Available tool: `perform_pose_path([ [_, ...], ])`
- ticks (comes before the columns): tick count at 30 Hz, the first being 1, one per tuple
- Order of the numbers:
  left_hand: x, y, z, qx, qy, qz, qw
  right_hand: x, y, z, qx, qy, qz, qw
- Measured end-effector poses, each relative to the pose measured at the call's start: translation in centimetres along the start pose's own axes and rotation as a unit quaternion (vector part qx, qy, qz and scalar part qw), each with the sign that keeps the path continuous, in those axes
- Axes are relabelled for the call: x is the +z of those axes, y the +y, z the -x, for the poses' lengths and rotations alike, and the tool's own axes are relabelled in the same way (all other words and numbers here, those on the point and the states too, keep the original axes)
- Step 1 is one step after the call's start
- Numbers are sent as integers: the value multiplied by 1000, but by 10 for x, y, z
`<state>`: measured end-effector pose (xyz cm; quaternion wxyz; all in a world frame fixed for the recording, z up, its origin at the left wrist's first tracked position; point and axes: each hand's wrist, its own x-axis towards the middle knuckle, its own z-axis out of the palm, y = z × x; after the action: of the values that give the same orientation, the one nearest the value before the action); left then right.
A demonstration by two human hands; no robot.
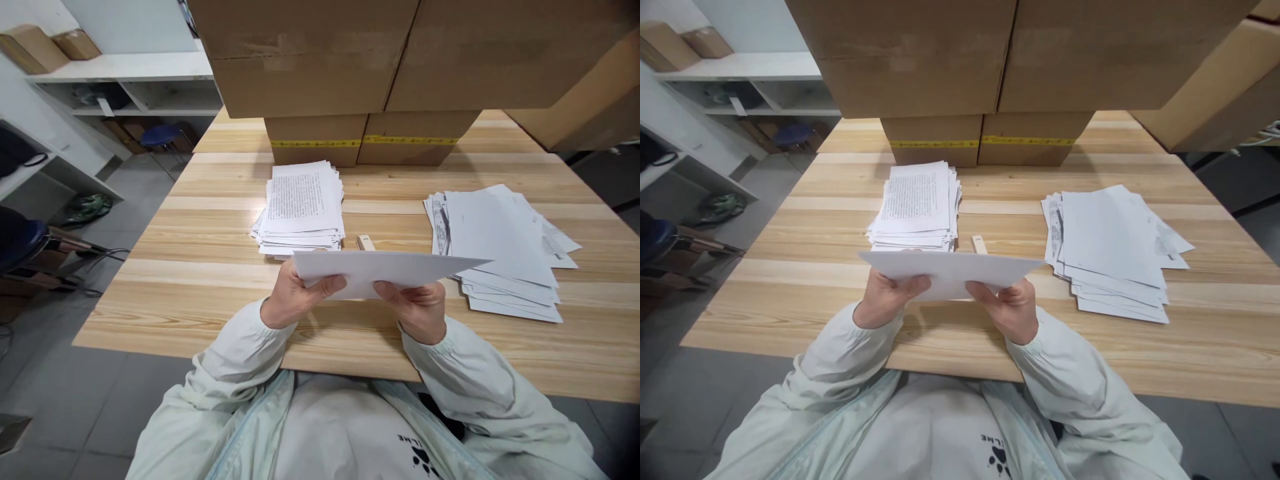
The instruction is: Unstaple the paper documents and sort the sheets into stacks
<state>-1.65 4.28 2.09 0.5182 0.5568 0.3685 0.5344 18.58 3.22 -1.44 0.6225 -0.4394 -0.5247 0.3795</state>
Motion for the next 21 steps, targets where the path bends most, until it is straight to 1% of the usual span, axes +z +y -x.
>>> perform_pose_path([
  [3, 3, 2, 2, 9, 3, -10, 1000, -1, 1, 2, -10, 30, 22, 999],
  [5, 4, 2, 2, 11, 27, -21, 999, -2, 4, 4, -18, 51, 35, 998],
  [7, 6, 4, 2, 39, 39, -26, 998, -3, 7, 7, -45, 68, 44, 996],
  [9, 8, 5, 1, 80, 28, -22, 996, -4, 7, 9, -77, 60, 49, 994],
  [11, 10, 6, 0, 100, 16, -11, 995, -4, 5, 9, -83, 37, 53, 994],
  [14, 11, 4, -1, 87, 24, 8, 996, -4, 2, 8, -51, 15, 61, 997],
  [16, 11, 2, 0, 86, 24, 14, 996, -3, 1, 6, -44, 7, 59, 997],
  [21, 11, -1, 1, 101, 9, 4, 995, -2, 6, 6, -80, -15, 51, 995],
])
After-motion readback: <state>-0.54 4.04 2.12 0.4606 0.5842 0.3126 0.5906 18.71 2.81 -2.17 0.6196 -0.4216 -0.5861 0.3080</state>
